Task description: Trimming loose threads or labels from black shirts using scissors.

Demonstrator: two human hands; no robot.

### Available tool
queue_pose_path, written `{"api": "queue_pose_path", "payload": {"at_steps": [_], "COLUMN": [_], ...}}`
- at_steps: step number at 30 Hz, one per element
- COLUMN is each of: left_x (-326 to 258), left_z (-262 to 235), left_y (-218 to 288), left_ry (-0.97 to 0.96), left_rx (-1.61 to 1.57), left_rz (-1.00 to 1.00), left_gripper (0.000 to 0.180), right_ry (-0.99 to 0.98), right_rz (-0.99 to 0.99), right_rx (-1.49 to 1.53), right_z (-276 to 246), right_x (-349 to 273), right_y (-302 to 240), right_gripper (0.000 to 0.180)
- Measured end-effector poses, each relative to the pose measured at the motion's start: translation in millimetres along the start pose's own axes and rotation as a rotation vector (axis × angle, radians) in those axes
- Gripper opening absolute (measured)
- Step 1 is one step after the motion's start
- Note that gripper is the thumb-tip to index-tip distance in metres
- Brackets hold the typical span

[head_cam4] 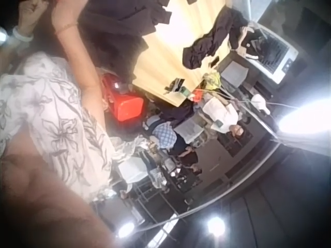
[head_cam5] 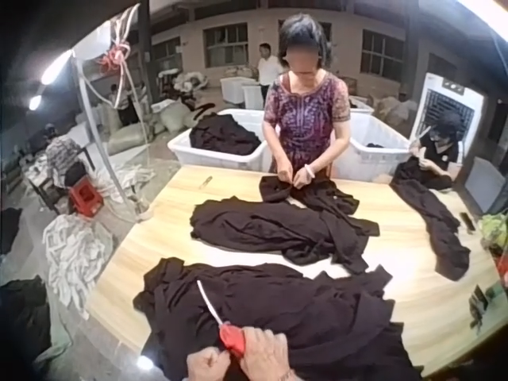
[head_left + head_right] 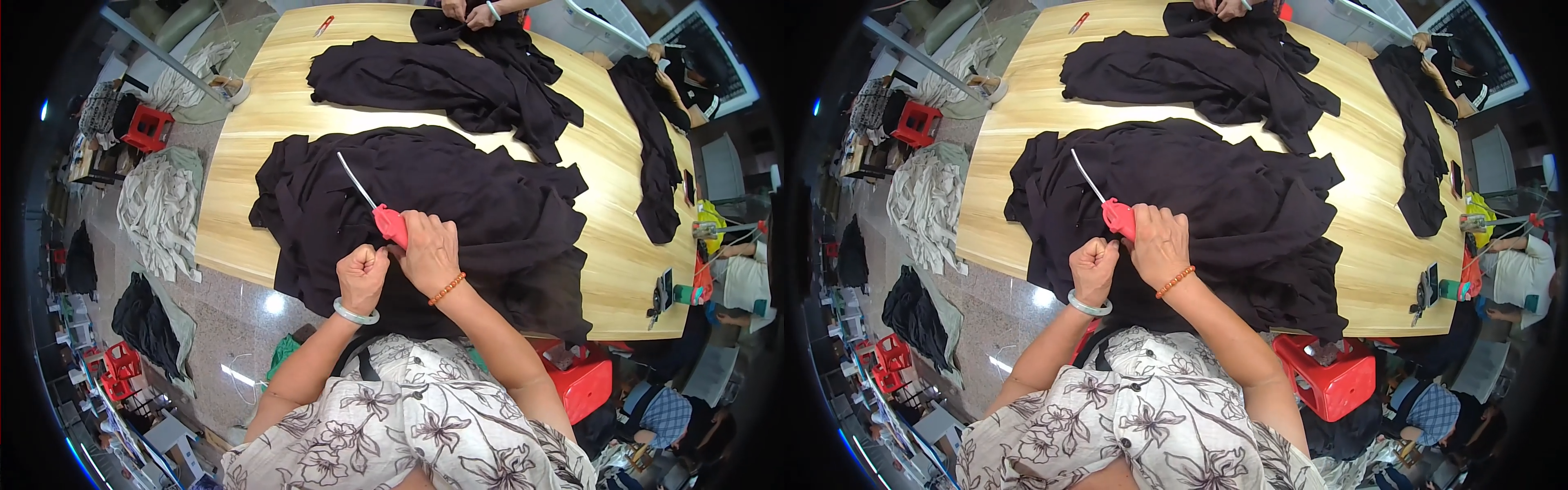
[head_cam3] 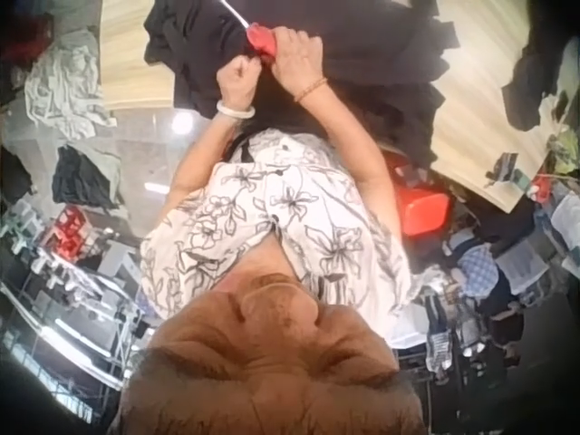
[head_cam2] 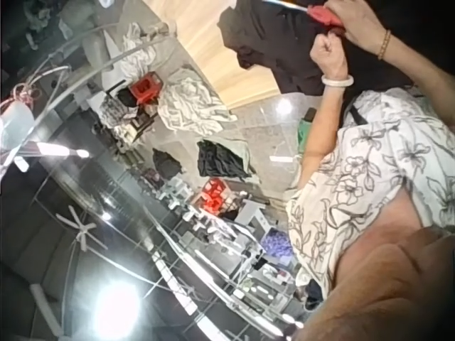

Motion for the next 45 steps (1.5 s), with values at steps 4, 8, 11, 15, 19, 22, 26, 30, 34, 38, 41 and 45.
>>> {"api": "queue_pose_path", "payload": {"at_steps": [4,8,11,15,19,22,26,30,34,38,41,45], "left_x": [-3.5,-8.2,-14.5,-26.9,-60.5,-107.8,-131.7,-103.9,-85.9,-46.8,-30.4,-18.7], "left_z": [-5.5,-8.1,-19.2,-77.9,-229.4,-312.8,-355.1,-286.7,-221.2,-168.8,-92.6,-56.6], "left_y": [-7.8,-6.1,-7.1,3.1,-55.8,-78.5,-100.6,-63.1,-26.0,-7.6,24.6,0.6], "left_ry": [0.014,0.024,0.081,0.231,0.504,0.82,0.203,0.108,0.267,-0.017,-0.178,-0.097], "left_rx": [0.033,0.043,0.094,0.205,0.517,0.672,1.528,1.215,2.179,0.93,0.797,0.617], "left_rz": [0.028,0.05,0.076,0.071,-0.126,-0.229,-0.443,-1.091,-0.02,-0.396,0.179,0.175], "left_gripper": [0.042,0.042,0.041,0.037,0.019,0.017,0.037,0.027,0.021,0.014,0.022,0.036], "right_ry": [0.022,-0.007,-0.008,-0.137,-0.152,-0.015,0.135,0.101,0.066,0.008,-0.081,-0.193], "right_rz": [-0.016,0.005,0.093,0.293,0.251,0.285,0.259,0.367,0.323,0.287,0.243,0.181], "right_rx": [-0.035,0.007,-0.005,0.137,0.423,0.462,0.274,0.211,0.095,0.035,0.021,0.041], "right_z": [7.1,10.5,17.4,4.8,-18.6,-38.7,-66.0,-77.5,-84.6,-85.3,-89.1,-89.0], "right_x": [-0.5,-0.9,1.1,5.0,-1.7,-23.4,-63.5,-109.2,-127.0,-140.9,-141.9,-142.9], "right_y": [0.2,3.0,16.2,46.3,47.1,59.0,79.9,103.5,97.3,93.5,83.0,69.6], "right_gripper": [0.031,0.027,0.025,0.03,0.029,0.024,0.026,0.024,0.022,0.018,0.017,0.024]}}
Point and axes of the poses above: each hand's wrist, its own x-axis towards the middle knuckle, its own z-axis out of the palm, y = z × x, the point moved 4 cm from there along x, towards the middle knuckle, and after that the axes turned 7 degrees about -x, right-handed, at the moved point
